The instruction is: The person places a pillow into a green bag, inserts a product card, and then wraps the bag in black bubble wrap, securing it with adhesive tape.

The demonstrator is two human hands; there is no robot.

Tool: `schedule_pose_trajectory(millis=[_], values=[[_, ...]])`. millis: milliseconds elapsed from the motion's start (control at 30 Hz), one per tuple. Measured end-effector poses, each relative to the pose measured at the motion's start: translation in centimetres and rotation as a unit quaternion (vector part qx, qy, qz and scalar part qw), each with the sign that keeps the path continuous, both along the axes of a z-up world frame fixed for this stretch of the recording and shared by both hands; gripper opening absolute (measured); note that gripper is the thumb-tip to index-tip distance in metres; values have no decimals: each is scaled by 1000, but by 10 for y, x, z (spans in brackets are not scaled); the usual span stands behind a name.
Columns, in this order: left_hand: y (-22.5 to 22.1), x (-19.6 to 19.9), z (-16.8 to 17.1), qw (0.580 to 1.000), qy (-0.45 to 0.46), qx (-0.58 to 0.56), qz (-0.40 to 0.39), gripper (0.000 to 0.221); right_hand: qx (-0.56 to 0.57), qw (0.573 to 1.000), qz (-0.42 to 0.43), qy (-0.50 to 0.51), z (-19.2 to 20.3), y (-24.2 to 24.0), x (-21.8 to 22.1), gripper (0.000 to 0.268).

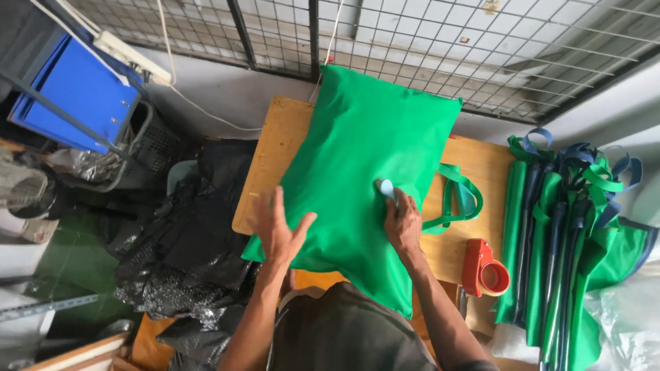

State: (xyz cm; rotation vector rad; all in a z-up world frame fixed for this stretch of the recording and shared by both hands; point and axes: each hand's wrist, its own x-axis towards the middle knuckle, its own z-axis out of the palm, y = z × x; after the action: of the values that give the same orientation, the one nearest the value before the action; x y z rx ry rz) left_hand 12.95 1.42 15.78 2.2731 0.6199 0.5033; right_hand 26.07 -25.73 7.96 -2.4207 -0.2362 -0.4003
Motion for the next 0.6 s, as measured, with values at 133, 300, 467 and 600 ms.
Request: schedule_pose_trajectory(millis=[133,300,467,600], values=[[8,18,-24,985,136,-16,-104,102,24,988,-137,71,-40,-17,20,18],[23,19,-47,990,90,17,-110,106,87,941,-243,217,-89,-42,7,42],[42,26,-47,979,132,-39,-147,107,239,889,-239,308,-6,-27,-22,59],[61,38,-26,952,187,-136,-200,106,426,813,-196,346,3,-24,-16,65]])
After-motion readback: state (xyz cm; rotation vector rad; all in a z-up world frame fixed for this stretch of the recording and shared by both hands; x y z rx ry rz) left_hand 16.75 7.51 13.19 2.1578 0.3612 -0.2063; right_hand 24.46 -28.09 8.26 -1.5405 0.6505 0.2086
